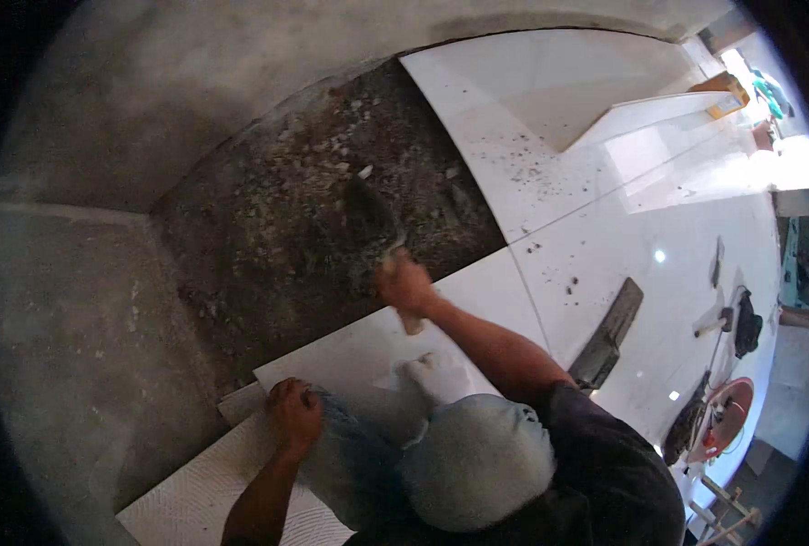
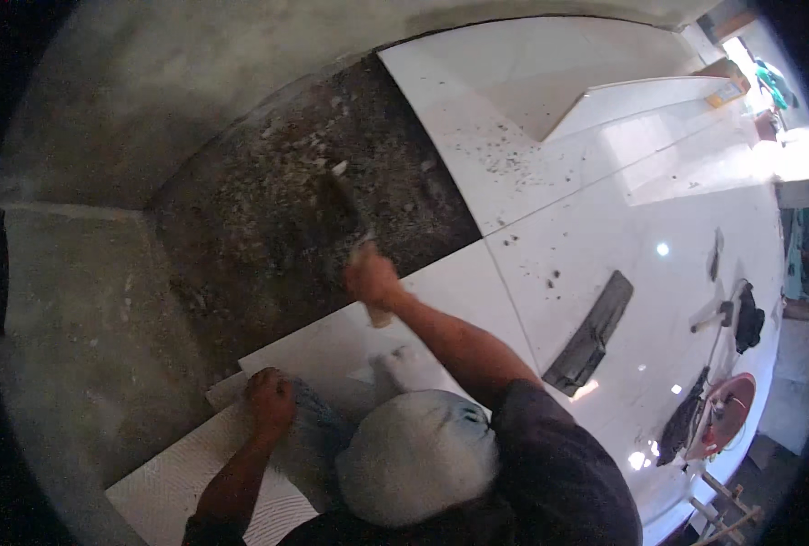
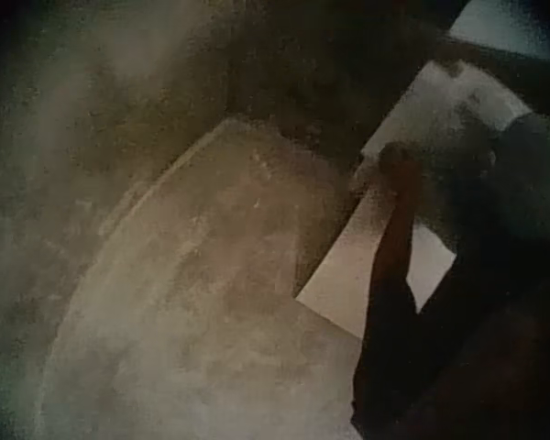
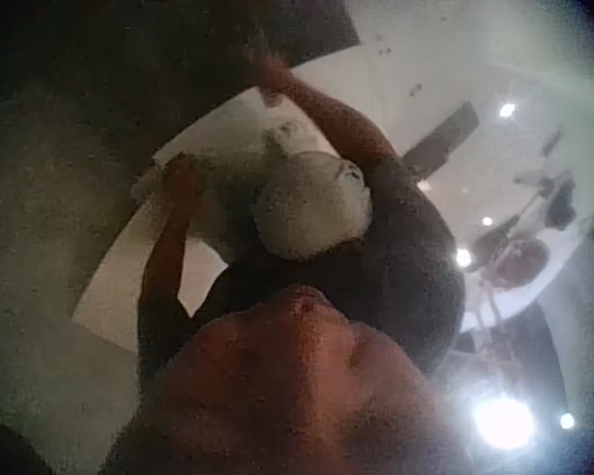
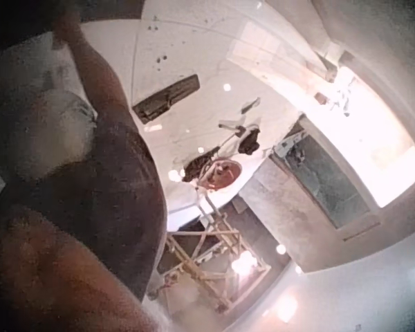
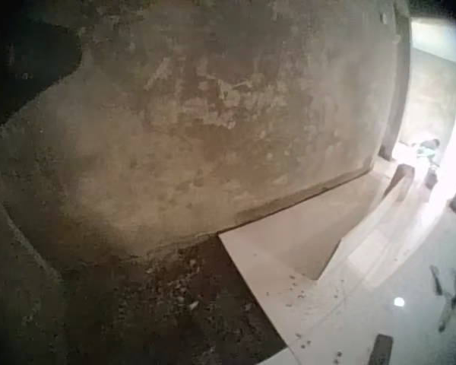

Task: The person spreads mortar on the floor using a trowel and then places a tile onto the prepared area.

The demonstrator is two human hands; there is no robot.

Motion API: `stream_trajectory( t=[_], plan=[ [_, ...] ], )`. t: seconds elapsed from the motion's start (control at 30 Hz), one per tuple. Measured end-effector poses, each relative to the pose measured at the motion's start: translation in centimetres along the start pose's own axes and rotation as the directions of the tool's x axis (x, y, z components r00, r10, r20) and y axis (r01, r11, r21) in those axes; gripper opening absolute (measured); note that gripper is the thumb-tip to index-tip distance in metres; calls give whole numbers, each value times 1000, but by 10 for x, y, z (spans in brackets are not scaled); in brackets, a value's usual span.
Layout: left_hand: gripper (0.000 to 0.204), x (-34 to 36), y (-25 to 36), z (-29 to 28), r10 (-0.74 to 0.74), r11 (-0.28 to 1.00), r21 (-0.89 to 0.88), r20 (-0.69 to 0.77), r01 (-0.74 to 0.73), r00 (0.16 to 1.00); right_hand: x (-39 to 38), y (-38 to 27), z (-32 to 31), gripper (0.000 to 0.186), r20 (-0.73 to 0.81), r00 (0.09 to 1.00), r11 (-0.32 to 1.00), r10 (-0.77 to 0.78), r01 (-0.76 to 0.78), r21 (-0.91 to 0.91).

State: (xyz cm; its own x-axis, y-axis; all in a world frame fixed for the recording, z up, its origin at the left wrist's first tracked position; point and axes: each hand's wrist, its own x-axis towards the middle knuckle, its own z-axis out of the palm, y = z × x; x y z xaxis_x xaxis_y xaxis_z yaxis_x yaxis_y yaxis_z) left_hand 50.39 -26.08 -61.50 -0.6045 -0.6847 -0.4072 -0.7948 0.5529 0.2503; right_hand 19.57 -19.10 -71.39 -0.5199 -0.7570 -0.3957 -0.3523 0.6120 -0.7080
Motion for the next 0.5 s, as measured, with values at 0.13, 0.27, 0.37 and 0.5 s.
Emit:
stream_trajectory(
  t=[0.13, 0.27, 0.37, 0.5],
  plan=[
    [27, -7, -9, 7, 35, 995, -90, -72, -41, 997, -26, 40, -62, 35, -125, 981, 888, 148, -76, 454],
    [27, 0, 0, 7, 7, 1000, -4, -105, -8, 994, -35, 41, -99, 42, -114, 946, 870, 304, -227, 438],
    [27, 7, 16, 5, -5, 998, 62, -46, 8, 999, -27, 59, -61, 43, 77, 936, 722, 345, -316, 615],
    [27, 7, 17, -1, -55, 992, 114, 20, 52, 998, -36, 35, -27, 30, -12, 999, 952, -45, 46, 301]
  ],
)
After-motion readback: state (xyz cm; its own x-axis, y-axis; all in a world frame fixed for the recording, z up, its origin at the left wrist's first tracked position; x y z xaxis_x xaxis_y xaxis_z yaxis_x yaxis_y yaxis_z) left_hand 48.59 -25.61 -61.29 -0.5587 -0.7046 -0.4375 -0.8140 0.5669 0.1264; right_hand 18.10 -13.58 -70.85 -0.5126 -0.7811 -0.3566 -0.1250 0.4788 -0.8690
